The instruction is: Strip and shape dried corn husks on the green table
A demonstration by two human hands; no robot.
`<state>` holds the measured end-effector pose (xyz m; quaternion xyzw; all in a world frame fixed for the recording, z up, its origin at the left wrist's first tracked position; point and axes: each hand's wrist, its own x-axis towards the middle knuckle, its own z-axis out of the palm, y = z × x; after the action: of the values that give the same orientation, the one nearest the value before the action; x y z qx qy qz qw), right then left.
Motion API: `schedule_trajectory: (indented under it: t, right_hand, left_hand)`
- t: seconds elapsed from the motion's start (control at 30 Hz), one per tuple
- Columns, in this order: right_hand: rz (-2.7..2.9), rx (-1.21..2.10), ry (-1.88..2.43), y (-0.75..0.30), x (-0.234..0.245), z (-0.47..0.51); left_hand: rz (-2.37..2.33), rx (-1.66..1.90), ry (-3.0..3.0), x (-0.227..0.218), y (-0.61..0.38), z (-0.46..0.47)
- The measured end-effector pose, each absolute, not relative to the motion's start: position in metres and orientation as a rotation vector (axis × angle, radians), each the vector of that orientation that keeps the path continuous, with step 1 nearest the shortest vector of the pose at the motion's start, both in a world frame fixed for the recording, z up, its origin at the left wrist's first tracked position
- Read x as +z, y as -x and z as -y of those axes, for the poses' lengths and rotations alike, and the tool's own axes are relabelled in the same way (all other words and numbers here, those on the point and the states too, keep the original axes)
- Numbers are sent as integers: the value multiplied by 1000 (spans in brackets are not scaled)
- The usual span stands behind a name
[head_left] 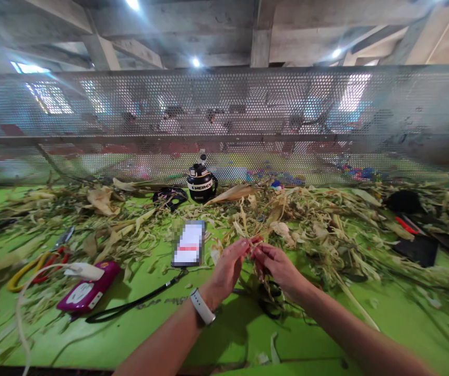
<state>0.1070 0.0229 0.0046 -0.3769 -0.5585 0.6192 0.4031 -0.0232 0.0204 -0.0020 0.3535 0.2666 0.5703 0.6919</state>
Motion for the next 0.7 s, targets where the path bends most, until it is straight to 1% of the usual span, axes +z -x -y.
schedule_trajectory:
  t: [0.17, 0.23, 0.33, 0.4, 0.53, 0.63, 0.7]
  right_hand:
    - [1414, 1675, 879, -106, 3, -18]
    - [1442, 1695, 890, -106, 2, -17]
    - [1566, 1623, 981, -107, 1, -18]
    - [1750, 1409, 1066, -108, 1, -19]
    - [2119, 601, 1093, -114, 5, -21]
    - [2216, 76, 1037, -120, 8, -24]
    - [2194, -144, 995, -125, 11, -27]
  left_hand:
    - [-600, 1240, -666, -6, 18, -21]
    - [-632, 1295, -617, -7, 17, -21]
    - [-744, 1391, -597, -5, 19, -24]
    - [-856, 1453, -628, -3, 24, -27]
    - [-1088, 1538, -733, 0, 33, -32]
    - [-1155, 1475, -833, 2, 37, -33]
    - [-1140, 1399, -895, 3, 37, -32]
